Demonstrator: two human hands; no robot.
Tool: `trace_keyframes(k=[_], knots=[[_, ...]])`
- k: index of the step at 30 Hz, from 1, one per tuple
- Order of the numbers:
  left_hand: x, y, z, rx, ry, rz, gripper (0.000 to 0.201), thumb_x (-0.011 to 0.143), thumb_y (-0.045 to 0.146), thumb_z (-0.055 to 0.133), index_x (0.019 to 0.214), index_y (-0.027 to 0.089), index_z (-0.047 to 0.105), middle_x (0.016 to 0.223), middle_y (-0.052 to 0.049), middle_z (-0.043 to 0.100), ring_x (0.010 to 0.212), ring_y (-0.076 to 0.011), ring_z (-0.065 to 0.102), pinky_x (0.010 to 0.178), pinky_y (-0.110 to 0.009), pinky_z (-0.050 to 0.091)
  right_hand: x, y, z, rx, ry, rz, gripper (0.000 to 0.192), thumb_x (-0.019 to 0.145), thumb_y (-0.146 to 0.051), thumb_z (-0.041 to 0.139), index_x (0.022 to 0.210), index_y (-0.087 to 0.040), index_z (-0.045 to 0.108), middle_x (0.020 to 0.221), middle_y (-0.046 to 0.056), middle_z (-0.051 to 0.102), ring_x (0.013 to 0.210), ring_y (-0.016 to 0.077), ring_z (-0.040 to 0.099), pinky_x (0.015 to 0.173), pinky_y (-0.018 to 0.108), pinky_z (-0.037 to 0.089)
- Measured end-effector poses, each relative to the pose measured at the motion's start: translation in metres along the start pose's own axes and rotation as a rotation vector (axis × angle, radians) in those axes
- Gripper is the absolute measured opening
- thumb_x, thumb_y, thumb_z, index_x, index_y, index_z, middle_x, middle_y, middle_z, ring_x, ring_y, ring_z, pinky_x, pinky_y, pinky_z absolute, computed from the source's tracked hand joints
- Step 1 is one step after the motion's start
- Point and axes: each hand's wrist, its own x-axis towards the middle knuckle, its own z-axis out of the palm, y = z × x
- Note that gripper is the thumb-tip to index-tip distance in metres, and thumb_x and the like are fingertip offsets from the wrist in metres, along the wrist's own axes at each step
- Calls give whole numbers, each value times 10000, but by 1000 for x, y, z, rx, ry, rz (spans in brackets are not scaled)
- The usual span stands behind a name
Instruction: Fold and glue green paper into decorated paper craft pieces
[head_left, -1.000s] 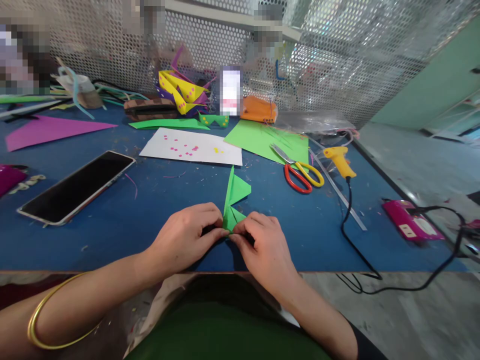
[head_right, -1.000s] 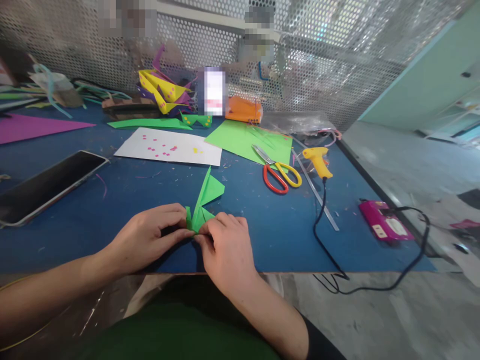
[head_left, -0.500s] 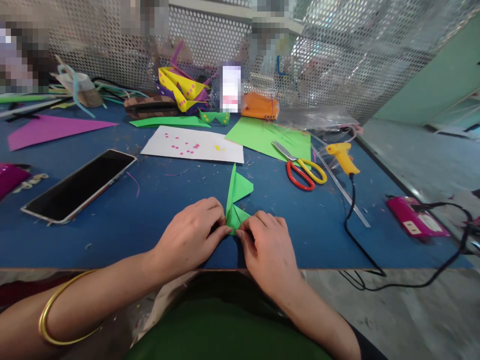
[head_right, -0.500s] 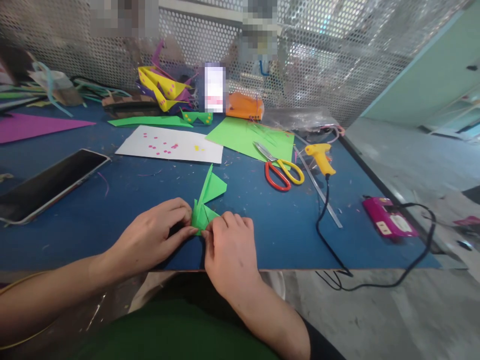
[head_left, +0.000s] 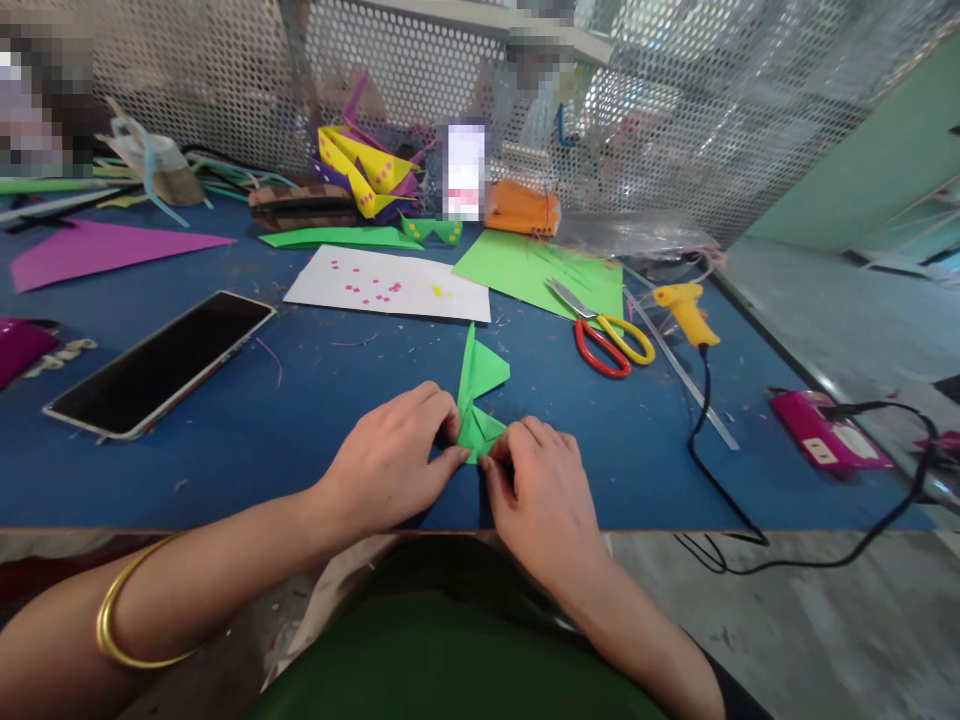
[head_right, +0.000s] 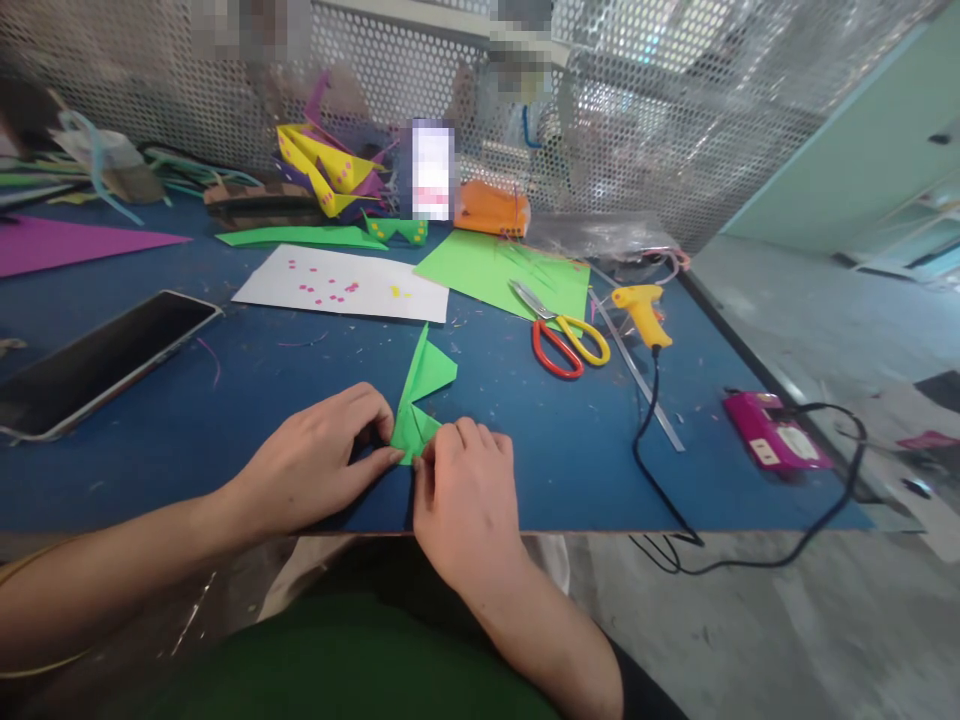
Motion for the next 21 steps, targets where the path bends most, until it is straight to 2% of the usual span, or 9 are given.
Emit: trace_keyframes(k=[4,7,9,11,13,15,18,21], knots=[[6,0,-4,-53,-40,-72,159,810,276,664,883,220,535,880,-3,601,793,-196,567,657,-315,395,0,1,0,20,6,-10,123,909,-183,565,792,-203,530,808,37,599,789,221,553,723,368,355],[8,-1,-5,-67,-52,-86,139,800,275,659,873,221,553,840,8,620,773,-189,581,643,-303,391,-6,3,-2,99,105,-43,29,905,-167,576,910,-195,573,899,55,652,858,226,597,758,370,411],[8,-1,-5,-73,-59,-81,101,810,284,640,818,221,561,802,12,626,754,-182,583,623,-292,378,-11,4,-4,153,210,-130,144,923,-148,562,1062,-185,578,979,68,690,915,217,629,815,377,445],[7,-2,-4,-80,-61,-84,104,810,295,633,787,222,563,768,19,627,730,-174,579,604,-283,364,-18,5,-5,154,257,-285,228,942,-117,542,1164,-165,561,1026,74,722,970,202,657,881,376,454],[7,-2,-4,-85,-65,-88,122,806,306,638,765,221,561,745,24,626,712,-169,572,595,-279,355,-23,7,-4,87,233,-437,265,948,-92,530,1208,-127,560,1071,86,743,1049,202,667,933,367,448],[8,-3,-3,-91,-68,-97,137,802,317,645,752,220,564,735,27,627,704,-165,568,595,-277,352,-26,8,-1,-13,203,-517,299,950,-90,522,1246,-82,560,1144,110,741,1136,218,652,968,363,440],[9,-5,-2,-101,-68,-98,139,806,324,643,741,220,577,729,30,631,694,-158,564,597,-275,350,-30,10,3,-111,203,-547,320,962,-112,509,1273,-54,563,1203,128,727,1176,233,643,980,372,446],[9,-6,-3,-110,-68,-85,173,811,344,640,710,219,576,705,34,628,667,-150,555,583,-271,341,-32,9,4,-129,231,-524,307,964,-128,521,1258,-55,570,1161,132,740,1117,243,668,950,400,473]])
